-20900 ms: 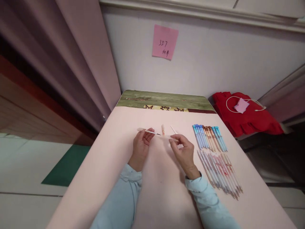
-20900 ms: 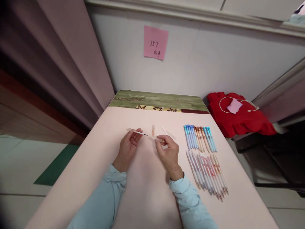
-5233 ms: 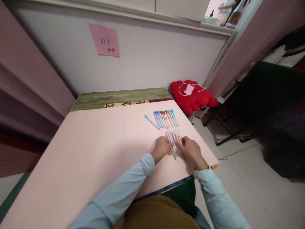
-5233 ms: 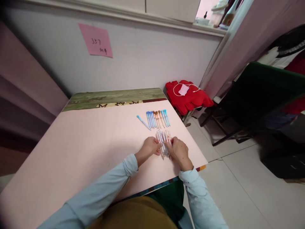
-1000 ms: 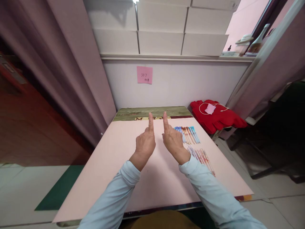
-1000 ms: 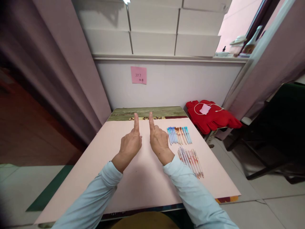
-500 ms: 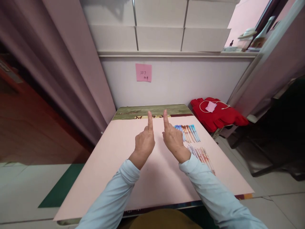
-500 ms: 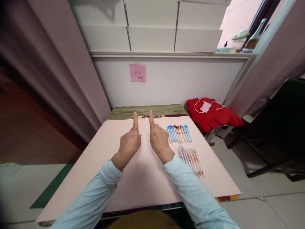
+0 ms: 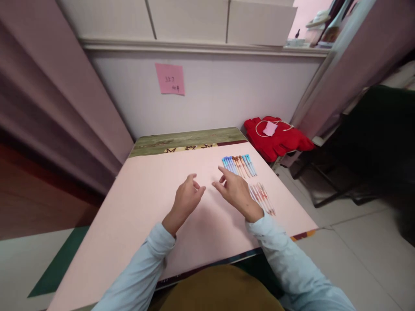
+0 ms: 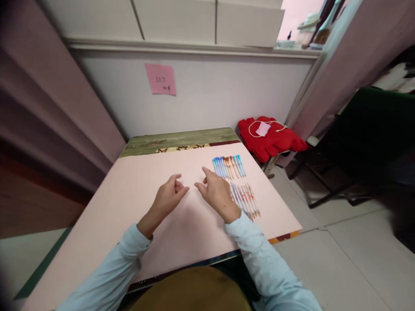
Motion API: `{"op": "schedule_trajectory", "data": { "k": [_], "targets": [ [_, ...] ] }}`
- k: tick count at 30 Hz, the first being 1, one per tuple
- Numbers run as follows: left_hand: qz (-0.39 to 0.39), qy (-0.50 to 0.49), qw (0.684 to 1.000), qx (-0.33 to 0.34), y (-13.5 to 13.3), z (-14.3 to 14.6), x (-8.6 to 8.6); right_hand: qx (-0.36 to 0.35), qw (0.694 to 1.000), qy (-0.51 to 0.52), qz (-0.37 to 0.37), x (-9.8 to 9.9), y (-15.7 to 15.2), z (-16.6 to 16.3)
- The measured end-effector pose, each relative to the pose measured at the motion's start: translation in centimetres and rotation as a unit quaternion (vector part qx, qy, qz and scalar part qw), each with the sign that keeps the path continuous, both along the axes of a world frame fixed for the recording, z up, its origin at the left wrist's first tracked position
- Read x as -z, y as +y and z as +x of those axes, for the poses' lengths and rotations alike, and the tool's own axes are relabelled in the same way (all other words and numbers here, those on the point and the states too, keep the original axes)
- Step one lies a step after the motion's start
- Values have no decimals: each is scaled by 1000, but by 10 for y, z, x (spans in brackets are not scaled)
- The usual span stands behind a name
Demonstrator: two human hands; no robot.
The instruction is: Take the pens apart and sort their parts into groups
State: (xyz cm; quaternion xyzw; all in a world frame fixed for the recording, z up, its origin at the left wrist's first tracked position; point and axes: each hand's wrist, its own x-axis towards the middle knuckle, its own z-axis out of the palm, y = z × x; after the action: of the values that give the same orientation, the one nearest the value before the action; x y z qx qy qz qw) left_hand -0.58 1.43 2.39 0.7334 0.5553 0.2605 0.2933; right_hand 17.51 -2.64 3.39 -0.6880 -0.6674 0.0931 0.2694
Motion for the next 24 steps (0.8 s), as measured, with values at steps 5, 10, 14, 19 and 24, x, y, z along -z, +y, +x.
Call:
{"op": "schedule_trajectory", "data": {
  "k": [5,10,14,19,24],
  "targets": [
    [-407,-339,848,17,-31,33,62,218,972,1,-94,42,-50,91],
    [-463,-432,774,-5,-42,88,66,304,927,-70,-208,56,-68,134],
    [-491,-347,799,3,-35,125,52,278,927,-51,-248,56,-60,125],
    [-471,-267,841,5,-27,152,48,253,927,-97,-260,56,-54,105],
    [-451,-269,851,3,-30,163,54,218,933,-97,-269,58,-64,98]
  ]
}}
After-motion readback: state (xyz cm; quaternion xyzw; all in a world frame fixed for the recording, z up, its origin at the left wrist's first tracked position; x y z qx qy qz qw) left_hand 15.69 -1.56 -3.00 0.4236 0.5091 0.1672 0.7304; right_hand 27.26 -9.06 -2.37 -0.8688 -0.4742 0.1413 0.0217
